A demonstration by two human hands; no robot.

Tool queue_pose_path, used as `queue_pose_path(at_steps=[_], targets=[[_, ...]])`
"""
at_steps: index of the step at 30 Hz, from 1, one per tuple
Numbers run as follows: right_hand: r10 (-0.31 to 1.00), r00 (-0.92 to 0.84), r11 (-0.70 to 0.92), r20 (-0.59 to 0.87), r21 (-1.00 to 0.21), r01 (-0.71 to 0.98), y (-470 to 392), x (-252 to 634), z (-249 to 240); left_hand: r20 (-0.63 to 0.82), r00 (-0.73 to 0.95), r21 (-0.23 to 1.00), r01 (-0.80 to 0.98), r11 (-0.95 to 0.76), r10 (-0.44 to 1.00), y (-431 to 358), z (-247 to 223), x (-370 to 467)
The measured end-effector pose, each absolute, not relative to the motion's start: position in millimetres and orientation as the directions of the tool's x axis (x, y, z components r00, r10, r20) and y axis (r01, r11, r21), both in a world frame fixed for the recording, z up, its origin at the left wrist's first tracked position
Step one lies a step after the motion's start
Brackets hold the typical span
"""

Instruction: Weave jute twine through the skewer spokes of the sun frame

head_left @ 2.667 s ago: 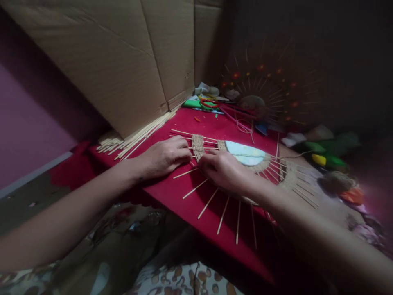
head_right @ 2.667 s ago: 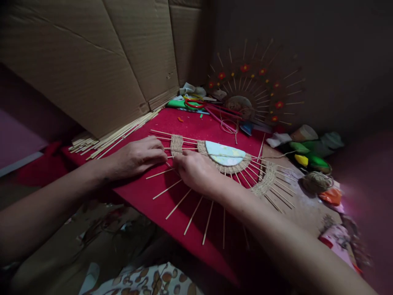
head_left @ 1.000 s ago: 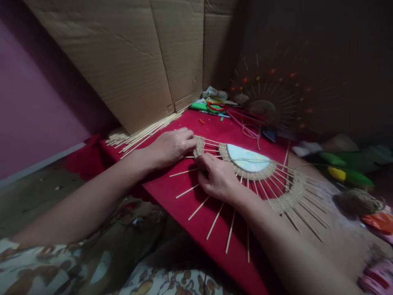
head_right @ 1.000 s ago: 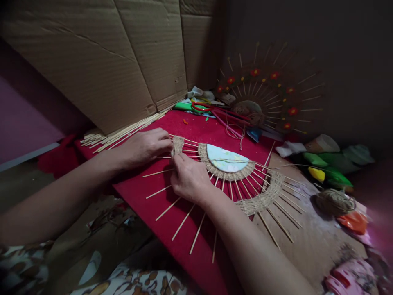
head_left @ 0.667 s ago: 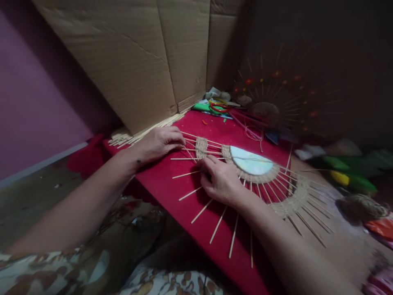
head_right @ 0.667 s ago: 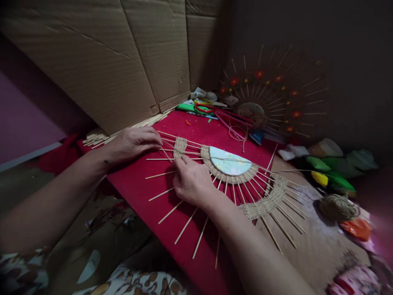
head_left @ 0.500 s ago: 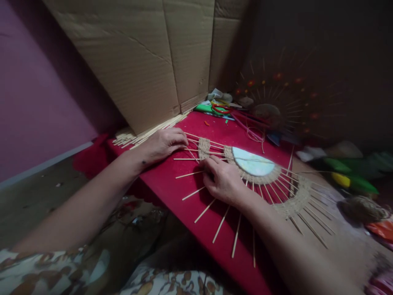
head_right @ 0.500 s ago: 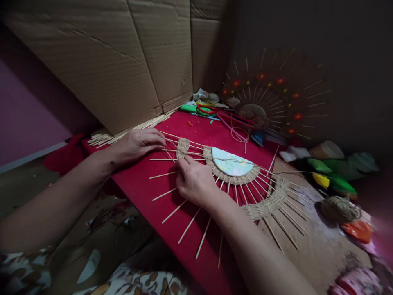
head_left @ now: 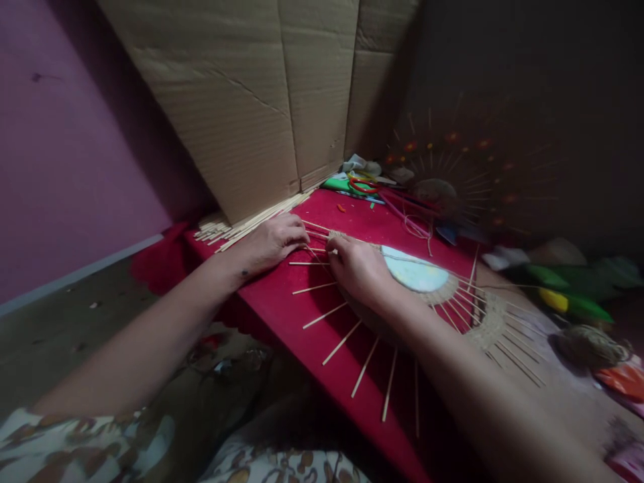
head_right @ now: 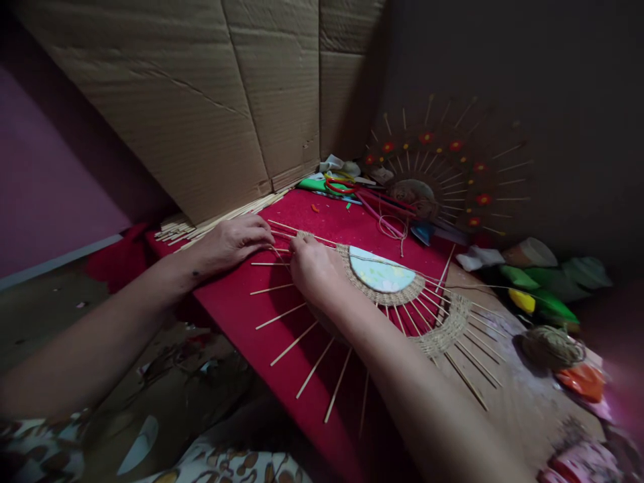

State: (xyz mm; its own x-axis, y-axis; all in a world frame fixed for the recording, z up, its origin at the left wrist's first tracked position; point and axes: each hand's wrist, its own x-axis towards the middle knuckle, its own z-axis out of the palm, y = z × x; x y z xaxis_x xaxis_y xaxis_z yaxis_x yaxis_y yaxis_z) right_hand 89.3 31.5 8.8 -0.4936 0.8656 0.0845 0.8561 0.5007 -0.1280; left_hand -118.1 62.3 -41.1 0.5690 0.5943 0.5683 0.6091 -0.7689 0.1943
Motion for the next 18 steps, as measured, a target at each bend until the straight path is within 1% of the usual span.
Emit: queue_pose_path(at_steps=[2, 4, 8, 11, 16, 18], targets=[[0.885, -0.456, 0.462, 0.091, -0.058, 0.885, 36, 79, 4, 0.567, 0.572, 0.186, 0.611, -0.769, 0.592, 61, -41, -118], [0.891, -0.436, 0.440, 0.126, -0.006, 0.898, 38, 70, -4, 0.564, 0.574, 0.172, 0.621, -0.764, 0.594, 60, -41, -118], [0.857, -0.471, 0.469, 0.208, 0.063, 0.881, 36, 61, -17, 0.533, 0.597, 0.127, 0.644, -0.754, 0.600, 57, -39, -119], [0.854, -0.480, 0.475, 0.202, 0.075, 0.877, 35, 61, -19, 0.473, 0.612, 0.098, 0.679, -0.728, 0.634, 54, -37, -122], [0.857, -0.484, 0.482, 0.177, 0.059, 0.874, 35, 60, -16, 0.429, 0.625, -0.082, 0.746, -0.661, 0.652, 49, -31, -131], [0.865, -0.474, 0.473, 0.165, 0.048, 0.880, 35, 60, -16, 0.409, 0.638, -0.114, 0.745, -0.657, 0.652, 45, -29, -134]])
